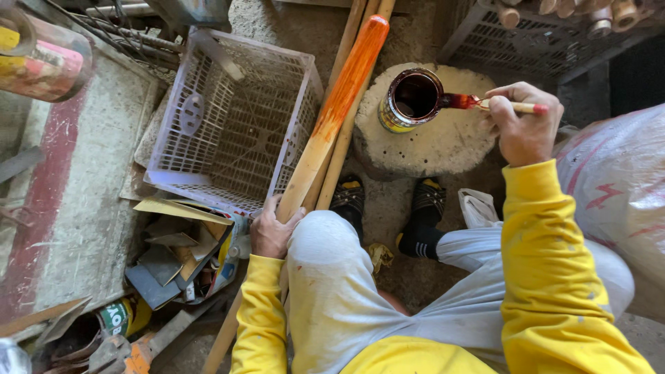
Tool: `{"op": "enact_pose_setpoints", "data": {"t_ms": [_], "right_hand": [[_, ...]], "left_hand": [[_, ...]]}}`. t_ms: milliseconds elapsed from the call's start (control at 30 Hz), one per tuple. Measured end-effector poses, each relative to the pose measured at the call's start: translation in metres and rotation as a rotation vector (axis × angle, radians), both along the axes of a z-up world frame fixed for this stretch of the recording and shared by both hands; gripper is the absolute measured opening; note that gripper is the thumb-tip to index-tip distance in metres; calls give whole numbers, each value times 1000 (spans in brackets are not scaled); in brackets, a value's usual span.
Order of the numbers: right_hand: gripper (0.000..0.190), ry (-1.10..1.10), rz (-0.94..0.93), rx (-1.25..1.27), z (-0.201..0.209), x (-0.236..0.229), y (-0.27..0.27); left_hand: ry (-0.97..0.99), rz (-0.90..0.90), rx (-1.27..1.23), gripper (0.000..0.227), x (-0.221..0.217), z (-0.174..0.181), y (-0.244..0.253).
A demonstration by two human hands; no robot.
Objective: The person paints a wooden dowel with red paint using a brush. They dip the brush into a paint can and apply the paint along the length of the dowel, then set it aside and pick up another dowel to continue painting.
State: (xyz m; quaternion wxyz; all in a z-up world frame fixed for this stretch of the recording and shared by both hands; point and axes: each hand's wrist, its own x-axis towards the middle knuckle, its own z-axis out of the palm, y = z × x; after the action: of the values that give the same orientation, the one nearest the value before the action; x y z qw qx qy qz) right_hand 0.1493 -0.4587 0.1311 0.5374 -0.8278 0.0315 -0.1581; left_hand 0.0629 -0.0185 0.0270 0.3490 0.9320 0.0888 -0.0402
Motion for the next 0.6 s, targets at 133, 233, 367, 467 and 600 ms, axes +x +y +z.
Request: {"op": "enact_pose_setpoints", "data": {"t_ms": [133,233,367,467,600], "right_hand": [[20,-29,49,183,-29,-8,7],[21,-5,18,379,-52,-12,7],[22,14,-63,669,-62,-19,1],[23,50,-135,669,-60,-28,-3],[24,36,-186,654,-58,-30,-1]], "left_hand": [[-39,-50,-24,61,3,-4,0],[-28,-70,-106,59,2,-3,1],[77,-78,-164,62,8,0,1],[123,-101,-201,63,9,1,5],[100,-154,-241,65,14,0,8]]}}
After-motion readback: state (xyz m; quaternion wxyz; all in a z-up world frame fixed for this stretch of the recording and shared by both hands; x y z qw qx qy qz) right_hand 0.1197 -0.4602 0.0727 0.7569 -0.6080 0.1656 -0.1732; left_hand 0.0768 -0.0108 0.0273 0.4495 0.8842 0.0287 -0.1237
